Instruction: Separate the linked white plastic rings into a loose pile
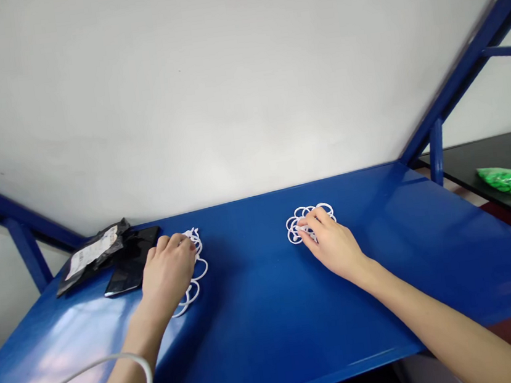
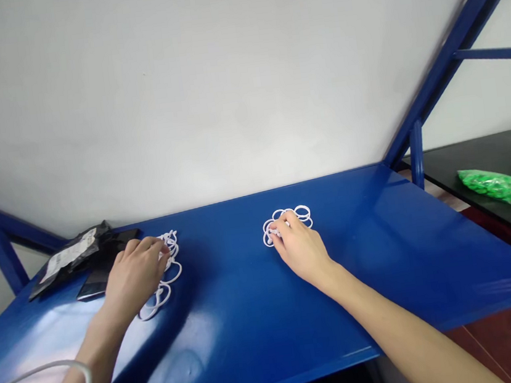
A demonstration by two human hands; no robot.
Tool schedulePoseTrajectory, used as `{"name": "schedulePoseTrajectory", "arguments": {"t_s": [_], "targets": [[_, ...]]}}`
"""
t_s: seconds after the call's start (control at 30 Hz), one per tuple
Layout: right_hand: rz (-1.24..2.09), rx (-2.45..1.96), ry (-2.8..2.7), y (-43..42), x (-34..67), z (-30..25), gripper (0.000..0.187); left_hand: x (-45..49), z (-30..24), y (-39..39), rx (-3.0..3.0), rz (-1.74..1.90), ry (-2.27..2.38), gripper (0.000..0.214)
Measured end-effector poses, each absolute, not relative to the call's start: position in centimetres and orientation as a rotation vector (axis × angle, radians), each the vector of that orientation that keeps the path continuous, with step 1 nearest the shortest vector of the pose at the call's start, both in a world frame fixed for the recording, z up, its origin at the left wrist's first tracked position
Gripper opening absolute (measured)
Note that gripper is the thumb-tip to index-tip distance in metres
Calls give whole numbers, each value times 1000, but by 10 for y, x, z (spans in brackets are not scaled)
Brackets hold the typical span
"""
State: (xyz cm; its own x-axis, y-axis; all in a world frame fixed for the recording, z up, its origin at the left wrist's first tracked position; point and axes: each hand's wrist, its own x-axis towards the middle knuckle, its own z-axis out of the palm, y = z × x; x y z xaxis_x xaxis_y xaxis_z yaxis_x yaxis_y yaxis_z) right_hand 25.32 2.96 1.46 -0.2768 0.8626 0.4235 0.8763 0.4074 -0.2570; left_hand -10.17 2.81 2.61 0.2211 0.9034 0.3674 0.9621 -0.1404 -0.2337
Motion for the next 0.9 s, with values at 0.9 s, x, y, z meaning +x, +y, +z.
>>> {"name": "schedulePoseTrajectory", "arguments": {"t_s": [0.9], "targets": [[1203, -1099, -1828, 2, 220, 14, 7, -1, 11, -24, -2644, -1228, -1102, 16]]}}
